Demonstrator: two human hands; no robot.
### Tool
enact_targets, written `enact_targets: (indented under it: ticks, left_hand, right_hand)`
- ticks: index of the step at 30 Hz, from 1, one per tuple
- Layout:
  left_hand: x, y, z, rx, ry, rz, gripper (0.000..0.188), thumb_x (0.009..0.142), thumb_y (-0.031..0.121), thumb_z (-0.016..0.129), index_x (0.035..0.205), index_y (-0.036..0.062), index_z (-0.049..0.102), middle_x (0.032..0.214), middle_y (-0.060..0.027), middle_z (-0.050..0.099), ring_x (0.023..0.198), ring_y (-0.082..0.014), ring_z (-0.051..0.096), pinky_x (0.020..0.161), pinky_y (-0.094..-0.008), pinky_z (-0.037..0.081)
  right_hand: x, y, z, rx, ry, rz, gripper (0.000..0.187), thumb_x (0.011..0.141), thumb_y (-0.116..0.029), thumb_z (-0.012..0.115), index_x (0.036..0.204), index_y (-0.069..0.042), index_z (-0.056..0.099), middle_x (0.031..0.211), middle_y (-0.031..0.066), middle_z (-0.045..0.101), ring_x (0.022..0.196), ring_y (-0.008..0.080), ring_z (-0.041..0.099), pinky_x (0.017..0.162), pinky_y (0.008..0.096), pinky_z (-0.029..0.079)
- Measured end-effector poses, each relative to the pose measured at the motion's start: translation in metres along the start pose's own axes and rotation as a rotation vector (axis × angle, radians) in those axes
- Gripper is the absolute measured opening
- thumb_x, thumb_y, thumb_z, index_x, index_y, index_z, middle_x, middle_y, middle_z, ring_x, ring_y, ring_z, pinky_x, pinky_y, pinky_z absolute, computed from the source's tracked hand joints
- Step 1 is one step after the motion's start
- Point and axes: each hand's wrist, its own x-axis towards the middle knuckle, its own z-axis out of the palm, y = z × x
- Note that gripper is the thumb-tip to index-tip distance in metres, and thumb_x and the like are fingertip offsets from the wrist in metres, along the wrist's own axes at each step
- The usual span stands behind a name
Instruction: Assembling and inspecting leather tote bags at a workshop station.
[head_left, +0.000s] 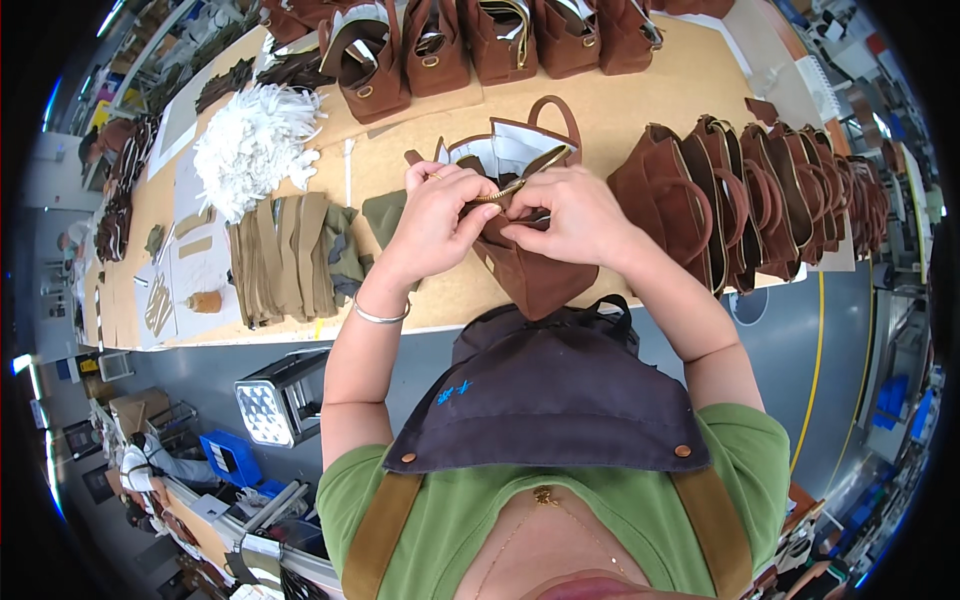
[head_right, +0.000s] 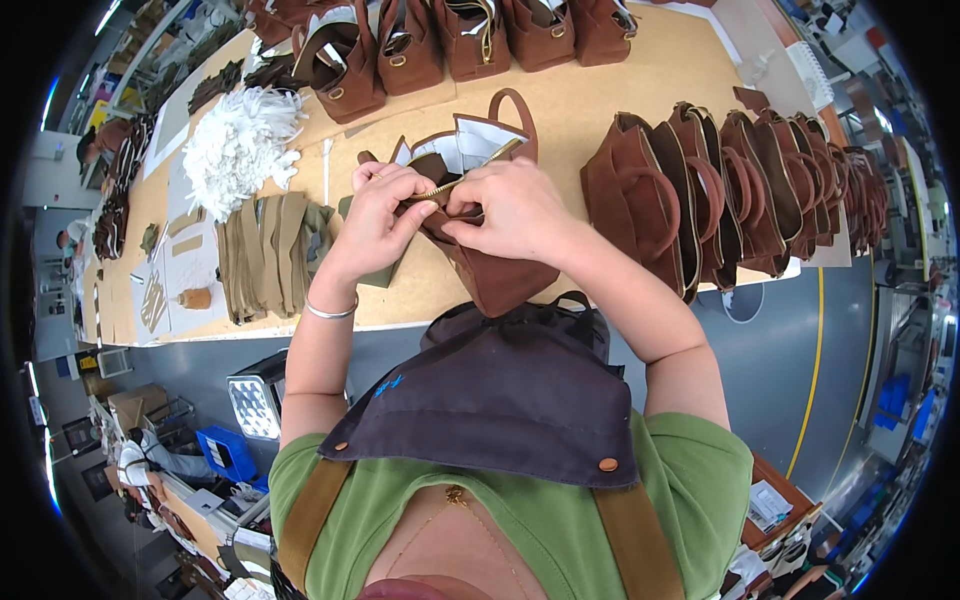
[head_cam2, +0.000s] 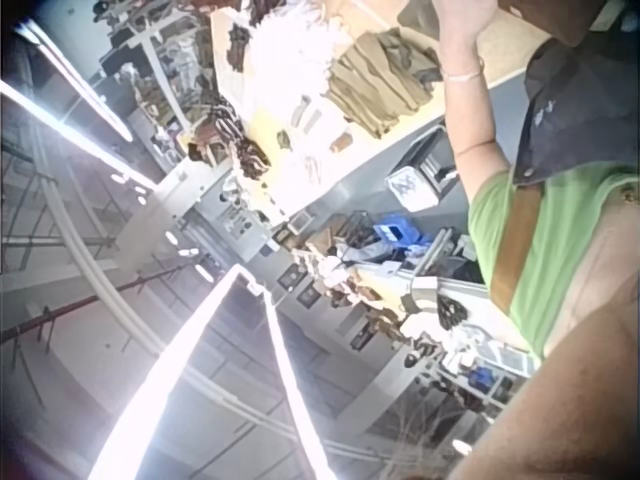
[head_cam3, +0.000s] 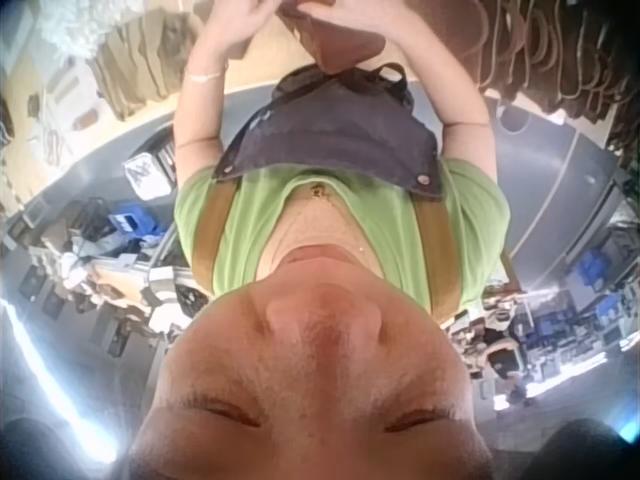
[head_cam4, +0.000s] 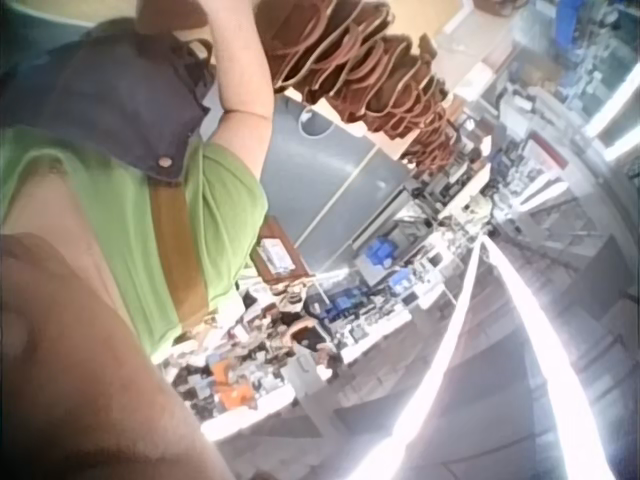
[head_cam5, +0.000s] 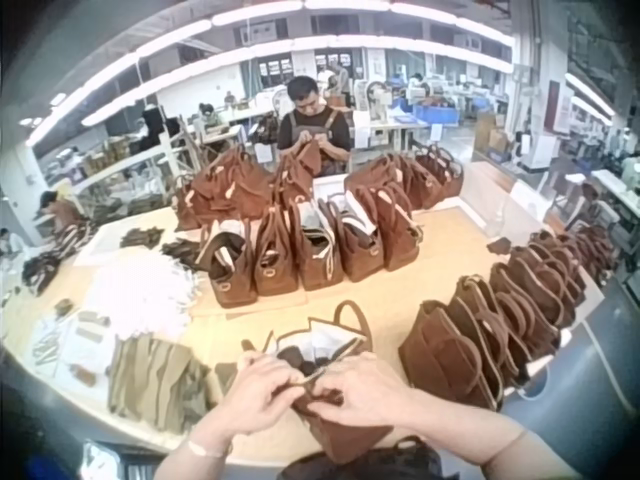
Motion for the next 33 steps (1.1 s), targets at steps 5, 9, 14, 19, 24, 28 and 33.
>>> enact_targets:
  ticks: [5, 9, 14, 19, 24, 28, 33]
  left_hand:
    - [0.003, 0.000, -0.005, 0.039, -0.049, 0.003, 0.012, 0.085, 0.016, 0.069, 0.092, 0.0082, 0.064, 0.083, -0.0035, 0.059, 0.085, -0.0223, 0.055, 0.092, -0.0368, 0.028]
    - [0.001, -0.011, -0.022, 0.010, -0.006, 0.020, 0.015, 0.084, 0.018, 0.071, 0.094, 0.0091, 0.065, 0.083, -0.0034, 0.059, 0.087, -0.0227, 0.055, 0.090, -0.0379, 0.028]
    - [0.000, 0.009, -0.015, 0.160, 0.124, 0.026, 0.027, 0.079, 0.019, 0.074, 0.103, 0.0139, 0.064, 0.095, 0.0016, 0.063, 0.092, -0.0191, 0.053, 0.090, -0.0375, 0.029]
    - [0.005, 0.025, -0.006, 0.402, -0.010, 0.187, 0.025, 0.077, 0.020, 0.075, 0.097, 0.0166, 0.061, 0.102, 0.0059, 0.065, 0.093, -0.0200, 0.052, 0.084, -0.0356, 0.033]
    - [0.009, 0.025, -0.006, 0.275, -0.071, 0.119, 0.019, 0.078, 0.017, 0.074, 0.091, 0.0152, 0.060, 0.081, 0.0013, 0.061, 0.082, -0.0228, 0.052, 0.075, -0.0373, 0.037]
    - [0.011, 0.023, -0.007, 0.131, -0.131, 0.057, 0.016, 0.078, 0.014, 0.073, 0.089, 0.0131, 0.061, 0.079, -0.0009, 0.060, 0.079, -0.0247, 0.053, 0.073, -0.0373, 0.039]
    - [0.008, 0.022, -0.008, 0.057, -0.116, 0.049, 0.013, 0.079, 0.011, 0.073, 0.087, 0.0107, 0.062, 0.078, -0.0033, 0.060, 0.078, -0.0262, 0.052, 0.075, -0.0376, 0.041]
  right_hand:
    - [0.005, 0.007, -0.027, -0.238, -0.186, 0.045, 0.044, 0.073, -0.050, 0.075, 0.083, -0.007, 0.072, 0.085, 0.0070, 0.067, 0.086, 0.0284, 0.066, 0.070, 0.0400, 0.051]
    - [0.003, -0.009, -0.041, -0.161, -0.192, -0.008, 0.044, 0.076, -0.046, 0.075, 0.092, -0.005, 0.073, 0.087, 0.0115, 0.067, 0.086, 0.0310, 0.065, 0.077, 0.0411, 0.052]
    - [0.011, -0.003, -0.038, -0.045, -0.295, -0.010, 0.038, 0.075, -0.035, 0.078, 0.092, -0.002, 0.071, 0.084, 0.0147, 0.066, 0.082, 0.0330, 0.064, 0.074, 0.0416, 0.050]
    - [0.020, 0.005, -0.042, 0.073, -0.371, -0.088, 0.026, 0.081, -0.024, 0.072, 0.091, -0.001, 0.070, 0.079, 0.0135, 0.065, 0.073, 0.0276, 0.063, 0.067, 0.0376, 0.049]
    - [0.036, 0.017, -0.054, 0.150, -0.544, 0.020, 0.016, 0.089, -0.013, 0.066, 0.096, 0.000, 0.069, 0.079, 0.0073, 0.067, 0.070, 0.0127, 0.060, 0.066, 0.0294, 0.049]
    - [0.051, 0.011, -0.061, 0.184, -0.688, 0.144, 0.014, 0.091, -0.011, 0.065, 0.100, -0.002, 0.071, 0.080, 0.0030, 0.069, 0.073, 0.0077, 0.060, 0.068, 0.0259, 0.050]
    - [0.052, 0.022, -0.056, 0.237, -0.695, 0.045, 0.013, 0.091, -0.011, 0.066, 0.099, -0.003, 0.071, 0.081, 0.0014, 0.069, 0.069, 0.0068, 0.059, 0.066, 0.0250, 0.050]
